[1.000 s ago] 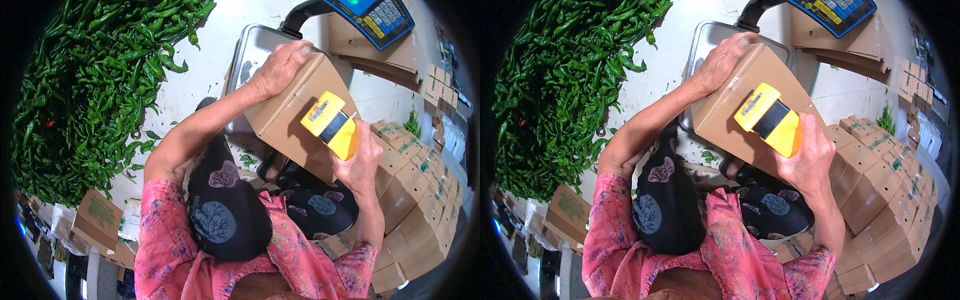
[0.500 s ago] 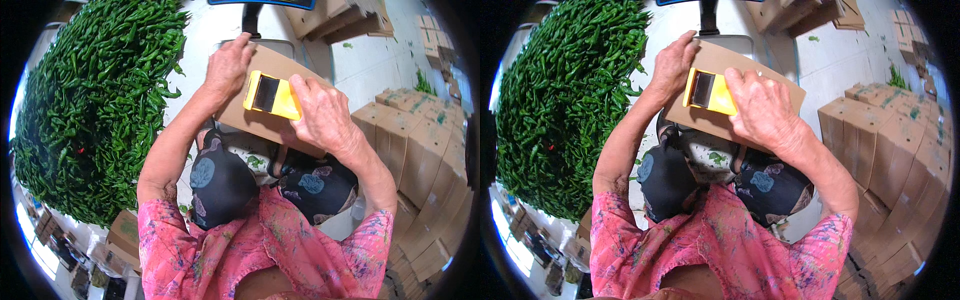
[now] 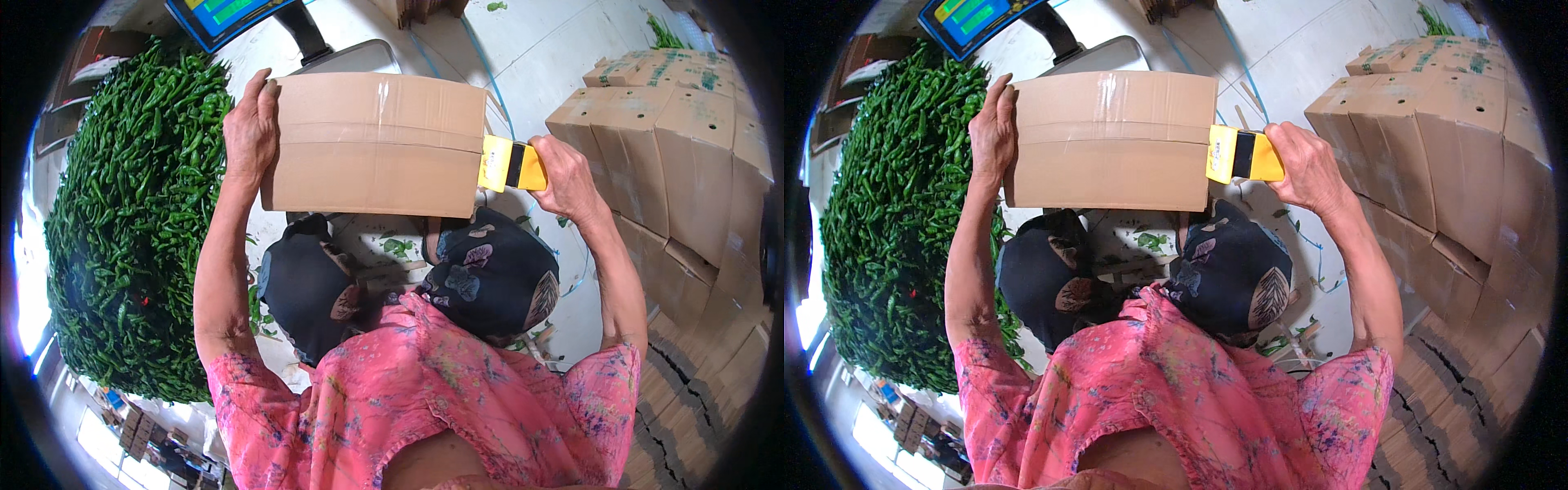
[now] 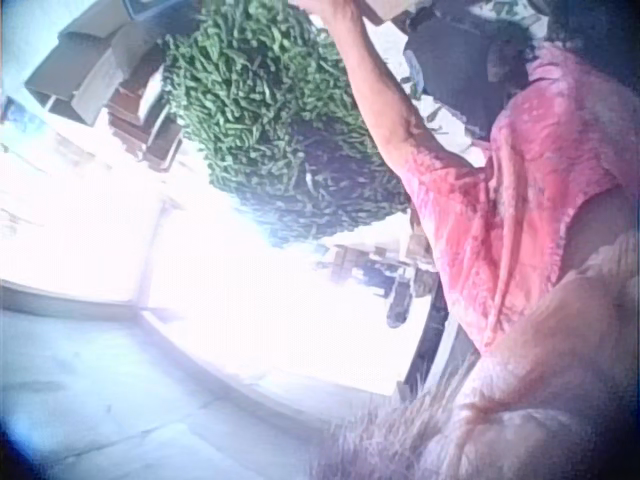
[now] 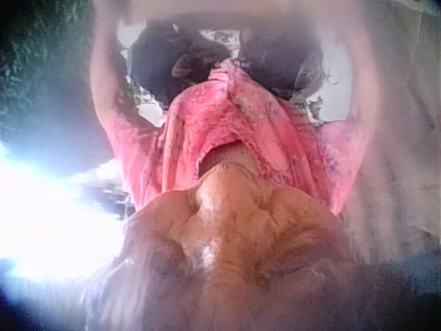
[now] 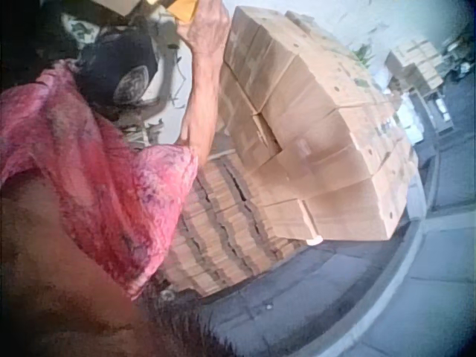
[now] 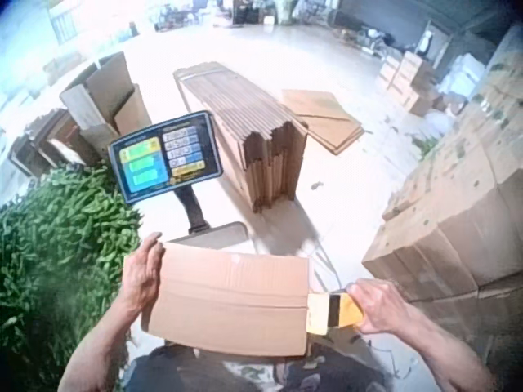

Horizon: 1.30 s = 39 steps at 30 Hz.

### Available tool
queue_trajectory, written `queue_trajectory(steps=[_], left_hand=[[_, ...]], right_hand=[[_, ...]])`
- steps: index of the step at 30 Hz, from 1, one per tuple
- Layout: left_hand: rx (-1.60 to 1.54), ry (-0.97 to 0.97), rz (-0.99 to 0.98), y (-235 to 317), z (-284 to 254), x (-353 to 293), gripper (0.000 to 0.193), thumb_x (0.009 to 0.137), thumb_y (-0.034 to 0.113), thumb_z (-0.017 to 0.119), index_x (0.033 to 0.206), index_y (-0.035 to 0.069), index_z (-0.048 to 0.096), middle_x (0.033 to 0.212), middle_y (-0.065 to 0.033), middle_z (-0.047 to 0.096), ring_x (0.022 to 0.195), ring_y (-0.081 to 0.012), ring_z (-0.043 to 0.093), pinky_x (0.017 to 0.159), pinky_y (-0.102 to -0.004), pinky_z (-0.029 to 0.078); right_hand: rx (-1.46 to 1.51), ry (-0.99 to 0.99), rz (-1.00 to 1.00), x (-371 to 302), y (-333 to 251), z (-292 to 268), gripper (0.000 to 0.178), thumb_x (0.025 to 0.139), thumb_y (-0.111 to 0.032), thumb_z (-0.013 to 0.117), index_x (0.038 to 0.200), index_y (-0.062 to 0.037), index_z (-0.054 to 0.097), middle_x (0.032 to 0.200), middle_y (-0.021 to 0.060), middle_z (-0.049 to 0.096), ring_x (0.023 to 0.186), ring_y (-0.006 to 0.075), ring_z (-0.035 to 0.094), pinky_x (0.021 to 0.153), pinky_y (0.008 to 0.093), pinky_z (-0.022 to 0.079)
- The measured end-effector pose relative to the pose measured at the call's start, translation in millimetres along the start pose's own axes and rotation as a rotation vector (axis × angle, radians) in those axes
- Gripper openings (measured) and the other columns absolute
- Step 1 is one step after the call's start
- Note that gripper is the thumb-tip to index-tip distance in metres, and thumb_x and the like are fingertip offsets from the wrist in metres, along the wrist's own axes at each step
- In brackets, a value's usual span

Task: The person packs green peppers from a pile on the floor into cardboard boxes, seals them using a yellow tape dispenser, and weighs the boxes on a digital scale.

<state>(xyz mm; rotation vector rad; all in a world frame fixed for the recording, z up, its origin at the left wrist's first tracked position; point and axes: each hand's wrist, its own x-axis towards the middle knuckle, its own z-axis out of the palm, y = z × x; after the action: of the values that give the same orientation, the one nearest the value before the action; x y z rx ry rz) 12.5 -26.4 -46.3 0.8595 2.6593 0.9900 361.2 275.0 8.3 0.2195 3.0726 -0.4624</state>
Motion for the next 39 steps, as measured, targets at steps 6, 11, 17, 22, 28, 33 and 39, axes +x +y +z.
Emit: queue_trajectory(steps=[6, 11, 17, 22, 28, 33, 39], left_hand=[[-0.004, 0.007, -0.053, 6, -1, -3, 0.041, 0.107, 0.037, 0.050, 0.135, 0.009, 0.061, 0.073, -0.0138, 0.065, 0.068, -0.0212, 0.064, 0.068, -0.0344, 0.052], [0.014, 0.014, -0.054, 6, 4, -1, 0.043, 0.107, 0.038, 0.050, 0.136, 0.009, 0.061, 0.078, -0.0153, 0.068, 0.072, -0.0200, 0.066, 0.071, -0.0334, 0.052], [0.005, 0.009, -0.038, -3, 7, 4, 0.051, 0.107, 0.047, 0.044, 0.142, 0.013, 0.057, 0.119, -0.0196, 0.069, 0.108, -0.0288, 0.066, 0.096, -0.0372, 0.048], [-0.046, -0.091, -0.153, 7, 10, 5, 0.050, 0.108, 0.044, 0.042, 0.142, 0.010, 0.056, 0.128, -0.0158, 0.067, 0.115, -0.0251, 0.063, 0.099, -0.0345, 0.047], [-0.065, -0.086, -0.130, 5, 9, 5, 0.052, 0.109, 0.041, 0.041, 0.143, 0.004, 0.054, 0.136, -0.0138, 0.062, 0.121, -0.0219, 0.058, 0.104, -0.0331, 0.043], [-0.143, -0.097, -0.141, -4, 16, 5, 0.055, 0.109, 0.043, 0.042, 0.144, 0.003, 0.052, 0.138, -0.0133, 0.059, 0.121, -0.0213, 0.056, 0.105, -0.0336, 0.043], [-0.209, -0.154, -0.133, -11, 19, 9, 0.056, 0.110, 0.043, 0.040, 0.148, 0.002, 0.045, 0.131, -0.0137, 0.061, 0.120, -0.0190, 0.058, 0.103, -0.0315, 0.046]], right_hand=[[0.198, 0.063, 0.012, -11, 18, 36, 0.049, 0.067, -0.007, 0.075, 0.109, -0.0058, 0.050, 0.089, 0.0152, 0.059, 0.083, 0.0378, 0.065, 0.075, 0.0455, 0.054], [0.320, 0.125, 0.005, -13, 33, 88, 0.052, 0.070, -0.005, 0.076, 0.113, -0.0055, 0.047, 0.094, 0.0170, 0.060, 0.089, 0.0391, 0.065, 0.078, 0.0450, 0.054], [0.559, 0.170, 0.013, -5, 41, 131, 0.060, 0.066, 0.002, 0.074, 0.116, -0.0066, 0.042, 0.101, 0.0171, 0.061, 0.097, 0.0394, 0.066, 0.084, 0.0443, 0.057], [0.605, 0.261, -0.059, -8, 49, 153, 0.055, 0.073, -0.003, 0.074, 0.117, -0.0061, 0.040, 0.099, 0.0154, 0.058, 0.095, 0.0349, 0.066, 0.081, 0.0432, 0.058], [0.441, 0.104, 0.100, -38, 81, 201, 0.053, 0.068, -0.004, 0.076, 0.107, -0.0057, 0.041, 0.096, 0.0172, 0.054, 0.091, 0.0393, 0.062, 0.081, 0.0465, 0.054], [0.402, 0.099, 0.185, -70, 86, 222, 0.058, 0.068, -0.007, 0.081, 0.112, -0.0053, 0.044, 0.098, 0.0178, 0.055, 0.094, 0.0396, 0.062, 0.082, 0.0471, 0.053], [0.166, -0.069, 0.277, -30, 54, 173, 0.052, 0.075, -0.006, 0.078, 0.118, -0.0045, 0.049, 0.095, 0.0149, 0.061, 0.088, 0.0328, 0.066, 0.077, 0.0458, 0.056]])
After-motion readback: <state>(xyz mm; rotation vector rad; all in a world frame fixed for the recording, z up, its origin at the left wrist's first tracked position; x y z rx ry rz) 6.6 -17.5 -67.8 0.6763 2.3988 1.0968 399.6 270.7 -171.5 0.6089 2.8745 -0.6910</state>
